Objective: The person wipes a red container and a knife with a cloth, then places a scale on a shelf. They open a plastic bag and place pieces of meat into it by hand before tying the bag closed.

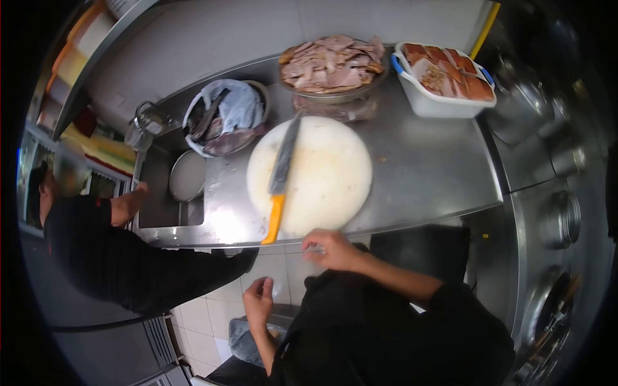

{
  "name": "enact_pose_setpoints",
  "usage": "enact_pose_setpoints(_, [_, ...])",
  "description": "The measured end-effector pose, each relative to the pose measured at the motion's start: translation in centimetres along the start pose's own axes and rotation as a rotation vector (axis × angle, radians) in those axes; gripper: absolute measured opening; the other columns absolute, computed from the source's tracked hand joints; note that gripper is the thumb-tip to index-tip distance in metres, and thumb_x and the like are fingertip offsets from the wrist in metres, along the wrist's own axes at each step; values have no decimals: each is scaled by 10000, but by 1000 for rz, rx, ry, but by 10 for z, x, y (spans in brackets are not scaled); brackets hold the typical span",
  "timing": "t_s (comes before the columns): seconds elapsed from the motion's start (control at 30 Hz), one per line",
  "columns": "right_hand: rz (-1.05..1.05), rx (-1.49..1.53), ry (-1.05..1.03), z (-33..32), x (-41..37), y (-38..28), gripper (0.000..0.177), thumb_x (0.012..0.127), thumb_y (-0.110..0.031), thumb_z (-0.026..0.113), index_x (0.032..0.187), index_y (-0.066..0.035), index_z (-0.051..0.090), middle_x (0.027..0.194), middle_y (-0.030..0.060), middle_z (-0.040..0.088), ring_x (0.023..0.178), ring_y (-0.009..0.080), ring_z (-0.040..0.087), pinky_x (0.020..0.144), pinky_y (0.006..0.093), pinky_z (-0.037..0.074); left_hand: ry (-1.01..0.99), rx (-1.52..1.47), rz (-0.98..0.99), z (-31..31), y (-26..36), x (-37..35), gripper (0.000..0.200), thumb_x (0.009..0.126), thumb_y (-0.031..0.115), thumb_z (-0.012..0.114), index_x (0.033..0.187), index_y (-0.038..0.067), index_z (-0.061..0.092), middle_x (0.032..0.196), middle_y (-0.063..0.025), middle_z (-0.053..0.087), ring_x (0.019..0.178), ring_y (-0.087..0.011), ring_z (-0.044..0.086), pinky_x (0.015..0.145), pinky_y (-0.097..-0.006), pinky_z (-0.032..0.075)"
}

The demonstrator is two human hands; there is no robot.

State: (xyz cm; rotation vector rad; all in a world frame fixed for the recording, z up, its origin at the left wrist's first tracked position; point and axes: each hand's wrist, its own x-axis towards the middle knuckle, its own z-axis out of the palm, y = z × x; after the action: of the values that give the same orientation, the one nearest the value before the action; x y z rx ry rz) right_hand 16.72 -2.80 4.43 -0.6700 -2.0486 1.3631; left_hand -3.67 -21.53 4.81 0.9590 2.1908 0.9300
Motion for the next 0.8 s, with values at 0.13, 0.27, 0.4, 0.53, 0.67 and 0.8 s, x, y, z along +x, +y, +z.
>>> enact_pose_setpoints(0.13, [136, -70, 158, -67, -15, 29, 181, 793, -117, 753, 934, -51, 660, 930, 127, 673, 865, 313, 649, 784, 396, 523, 15, 69, 126, 25, 53, 28, 301, 957, 241, 657, 993, -55, 699, 785, -133, 707, 739, -161, 658, 698, -303, 508])
enact_pose_setpoints(0.27, [244, -204, 392, -135, -18, 85, 192, 790, -64, 733, 970, -58, 668, 998, 134, 680, 970, 347, 627, 864, 406, 500, 81, 58, 185, 46, 81, 48, 270, 942, 218, 663, 1017, -38, 707, 822, -195, 720, 770, -213, 702, 702, -328, 521])
enact_pose_setpoints(0.4, [183, -569, 617, -199, -7, 159, 238, 784, -41, 737, 1017, -57, 689, 1030, 147, 679, 958, 347, 631, 859, 410, 505, 125, 32, 140, 57, 96, 51, 268, 941, 201, 661, 1026, -50, 703, 821, -201, 719, 778, -226, 710, 721, -330, 525])
enact_pose_setpoints(0.53, [360, -254, 716, -238, 47, 121, 212, 793, -72, 759, 995, -45, 699, 1024, 142, 676, 912, 289, 637, 845, 411, 498, 177, 114, 96, 51, 115, 57, 254, 929, 189, 664, 998, -52, 708, 818, -205, 716, 757, -246, 713, 714, -339, 529])
enact_pose_setpoints(0.67, [154, -531, 582, -295, 103, 20, 232, 774, -139, 809, 964, -46, 712, 982, 116, 667, 891, 256, 628, 860, 414, 488, 223, 115, 110, 40, 131, 67, 238, 907, 177, 676, 948, -53, 715, 812, -217, 711, 743, -300, 719, 683, -363, 543])
enact_pose_setpoints(0.8, [-628, -727, 738, -325, 164, -145, 265, 743, -146, 824, 968, -47, 726, 937, 97, 671, 959, 314, 611, 893, 417, 488, 265, 71, 211, 26, 151, 95, 241, 896, 192, 690, 953, -40, 721, 820, -209, 715, 738, -314, 717, 681, -365, 548])
